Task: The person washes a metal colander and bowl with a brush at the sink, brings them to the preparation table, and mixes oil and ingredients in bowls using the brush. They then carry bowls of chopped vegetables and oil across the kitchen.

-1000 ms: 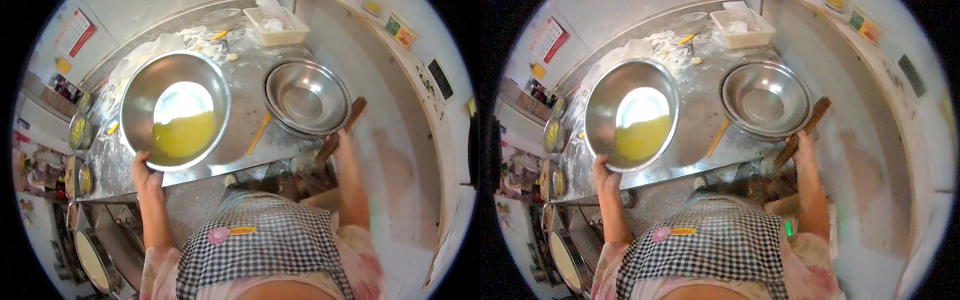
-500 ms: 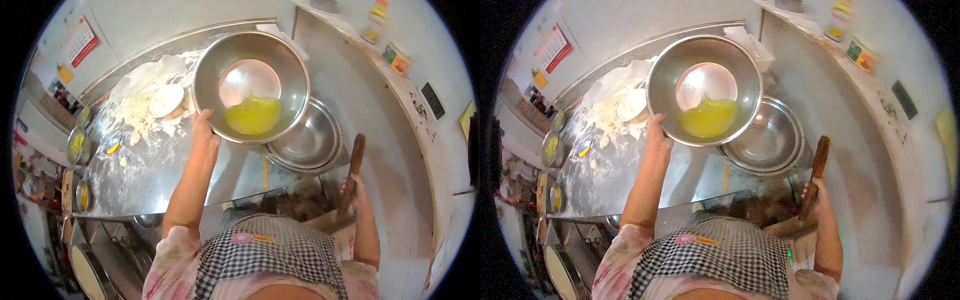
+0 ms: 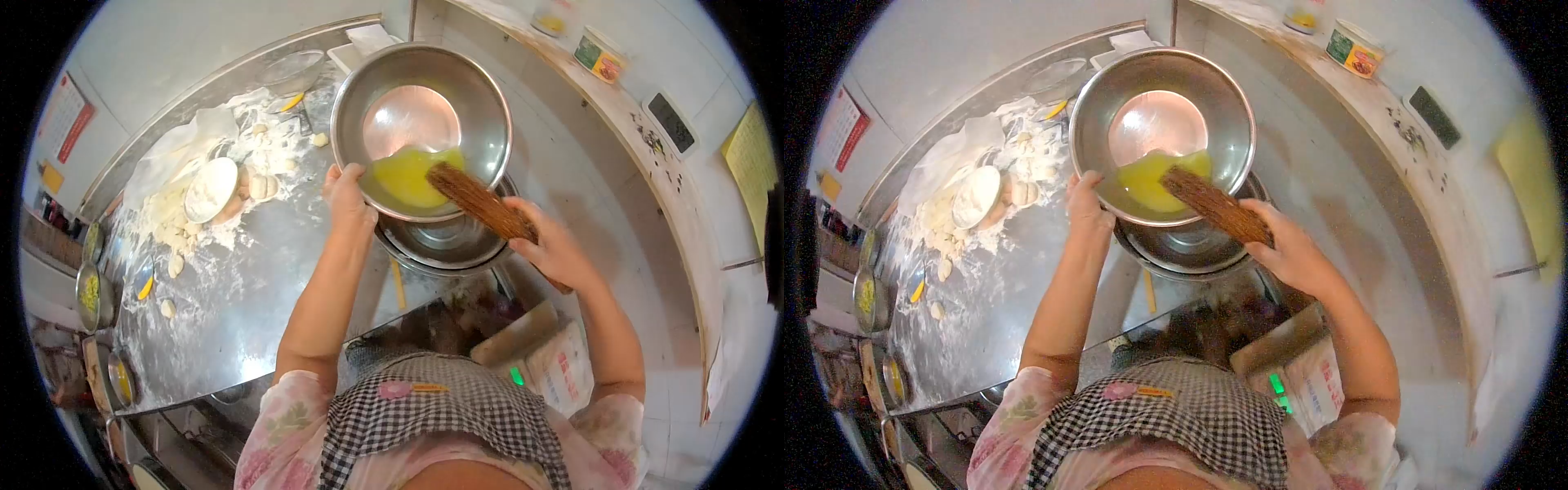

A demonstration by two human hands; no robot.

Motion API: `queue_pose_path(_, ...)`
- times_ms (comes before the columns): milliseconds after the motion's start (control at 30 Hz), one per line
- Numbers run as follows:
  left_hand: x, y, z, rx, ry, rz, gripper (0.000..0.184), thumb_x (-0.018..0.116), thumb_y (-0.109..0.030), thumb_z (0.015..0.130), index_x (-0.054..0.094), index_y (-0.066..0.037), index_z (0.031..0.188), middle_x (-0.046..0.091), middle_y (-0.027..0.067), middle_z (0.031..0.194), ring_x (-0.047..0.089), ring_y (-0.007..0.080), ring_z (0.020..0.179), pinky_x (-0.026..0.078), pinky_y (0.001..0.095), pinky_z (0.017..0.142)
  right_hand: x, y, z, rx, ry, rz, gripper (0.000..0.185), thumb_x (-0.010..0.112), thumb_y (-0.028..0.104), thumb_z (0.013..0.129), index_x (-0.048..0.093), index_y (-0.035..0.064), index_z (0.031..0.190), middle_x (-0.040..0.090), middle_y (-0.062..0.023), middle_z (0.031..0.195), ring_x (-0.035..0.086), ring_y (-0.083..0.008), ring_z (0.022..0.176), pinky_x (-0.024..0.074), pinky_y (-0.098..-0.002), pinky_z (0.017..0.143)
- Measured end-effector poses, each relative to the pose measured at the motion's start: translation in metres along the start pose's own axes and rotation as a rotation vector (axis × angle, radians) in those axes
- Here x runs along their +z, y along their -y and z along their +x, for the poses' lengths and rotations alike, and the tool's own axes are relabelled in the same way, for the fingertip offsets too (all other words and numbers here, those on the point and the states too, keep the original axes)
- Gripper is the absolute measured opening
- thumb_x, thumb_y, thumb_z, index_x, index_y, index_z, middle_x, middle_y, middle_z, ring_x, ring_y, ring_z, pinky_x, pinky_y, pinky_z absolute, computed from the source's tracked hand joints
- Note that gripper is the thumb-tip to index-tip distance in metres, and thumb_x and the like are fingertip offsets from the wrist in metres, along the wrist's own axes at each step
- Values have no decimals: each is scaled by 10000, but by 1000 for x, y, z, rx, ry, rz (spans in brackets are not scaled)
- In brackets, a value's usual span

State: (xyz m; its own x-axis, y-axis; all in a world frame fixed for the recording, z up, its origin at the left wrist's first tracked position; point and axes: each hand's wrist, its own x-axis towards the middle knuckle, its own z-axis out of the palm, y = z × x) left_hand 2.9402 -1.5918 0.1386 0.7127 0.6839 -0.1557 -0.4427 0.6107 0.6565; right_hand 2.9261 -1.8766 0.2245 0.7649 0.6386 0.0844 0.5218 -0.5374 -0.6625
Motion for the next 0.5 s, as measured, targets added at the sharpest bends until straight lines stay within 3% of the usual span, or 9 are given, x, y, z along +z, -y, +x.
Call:
queue_pose_path(100,8,2,-8,-12,-3,-14,133,486,62,698,491,1,816,566,108,804,582,206,695,504,319,642,5,0,23,100,118,-25,469,584,90,779,441,32,1222,527,-202,1145,513,-274,1081,375,-335,927)
queue_pose_path(200,8,8,-9,-24,5,-36,125,485,65,694,498,-10,792,569,97,787,573,189,670,495,307,625,16,-3,36,42,189,38,472,572,83,776,445,40,1229,532,-209,1136,515,-301,1070,384,-343,917)
queue_pose_path(300,4,18,-6,-14,17,-20,105,484,66,693,494,-22,749,562,77,744,554,159,639,478,283,599,29,-18,47,-95,247,-115,469,558,92,782,446,46,1235,527,-215,1143,514,-318,1065,389,-345,911)
queue_pose_path(400,4,22,-9,-4,42,8,102,480,67,692,485,-33,714,552,56,713,533,132,616,461,260,583,34,-34,50,-66,137,-243,441,535,99,810,455,48,1241,548,-186,1127,530,-275,1023,388,-335,894)
queue_pose_path(500,5,25,-9,11,70,22,119,478,72,686,471,-47,691,532,31,694,503,110,596,439,242,569,3,-9,46,117,167,-58,446,549,106,800,467,47,1234,549,-197,1126,534,-293,1027,393,-338,893)
